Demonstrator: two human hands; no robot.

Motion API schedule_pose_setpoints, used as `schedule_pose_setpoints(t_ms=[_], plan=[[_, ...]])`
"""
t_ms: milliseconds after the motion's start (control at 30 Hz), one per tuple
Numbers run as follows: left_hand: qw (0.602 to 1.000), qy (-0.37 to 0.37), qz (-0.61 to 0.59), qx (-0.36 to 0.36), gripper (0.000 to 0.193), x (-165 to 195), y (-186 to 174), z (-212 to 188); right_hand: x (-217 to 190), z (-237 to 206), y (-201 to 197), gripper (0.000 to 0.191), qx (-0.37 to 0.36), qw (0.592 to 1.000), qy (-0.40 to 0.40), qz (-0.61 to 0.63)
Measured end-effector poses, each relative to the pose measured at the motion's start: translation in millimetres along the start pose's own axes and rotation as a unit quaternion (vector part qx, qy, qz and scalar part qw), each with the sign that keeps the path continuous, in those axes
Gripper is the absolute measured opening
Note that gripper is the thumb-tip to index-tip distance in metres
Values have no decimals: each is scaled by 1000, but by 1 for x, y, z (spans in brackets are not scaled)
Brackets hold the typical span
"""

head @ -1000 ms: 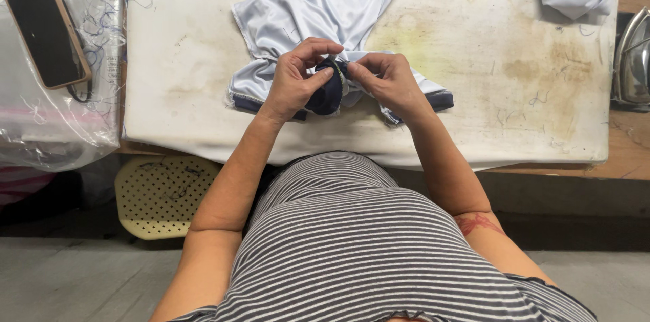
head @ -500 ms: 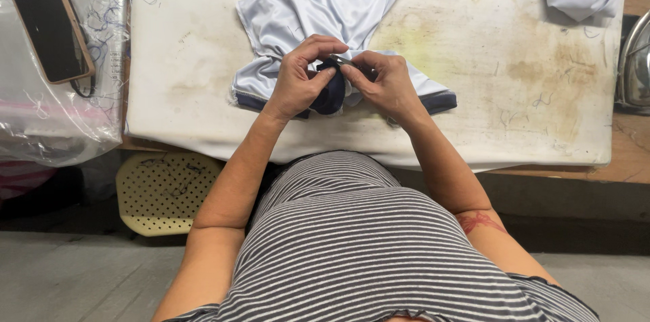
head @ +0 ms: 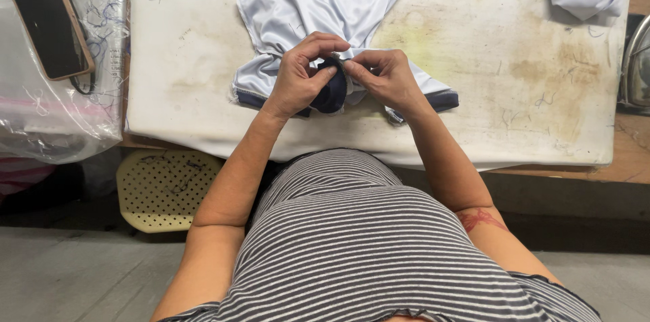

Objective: The person folds a blue sleeveless shirt, places it into a clear plastic bag, and sets it aside. Then the person uses small scissors to trim loose threads from a white and blue shirt, turns it inside out, and folds it on the table.

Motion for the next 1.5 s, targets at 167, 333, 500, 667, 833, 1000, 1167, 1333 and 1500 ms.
schedule_pose_setpoints(t_ms=[167,333,500,667,833,1000,1167,1333,1500], plan=[[997,-42,52,42,47,-24,-19,9,17,4,-20,20,35,998,22,50],[830,-12,533,161,68,-5,-108,14,35,-14,-71,26,163,986,-30,-23],[933,47,346,-88,36,-29,-39,-44,73,-64,-89,41,221,943,-25,-248],[958,112,260,-38,20,-17,15,-40,111,-70,-83,20,263,916,-43,-299],[963,-1,-235,134,7,43,-68,7,94,-84,-168,11,243,953,-2,181],[993,103,-15,54,12,173,-75,-10,-44,-175,-256,9,424,884,-198,-8],[996,-18,63,67,11,69,-41,-1,-69,-70,-217,20,350,755,-170,-528],[985,-95,128,73,37,-62,-70,-22,48,13,-114,20,233,938,-99,-238],[986,-88,140,12,41,-83,-75,-38,82,48,-1,20,77,984,-124,-107]])
Point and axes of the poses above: each hand's wrist, its own z-axis towards the middle knuckle, its own y-axis out of the palm, x = y × z, the point moved 10 cm from there along z, towards the middle knuckle, and after that the axes turned 6 degrees about y, right-handed, at the moved point
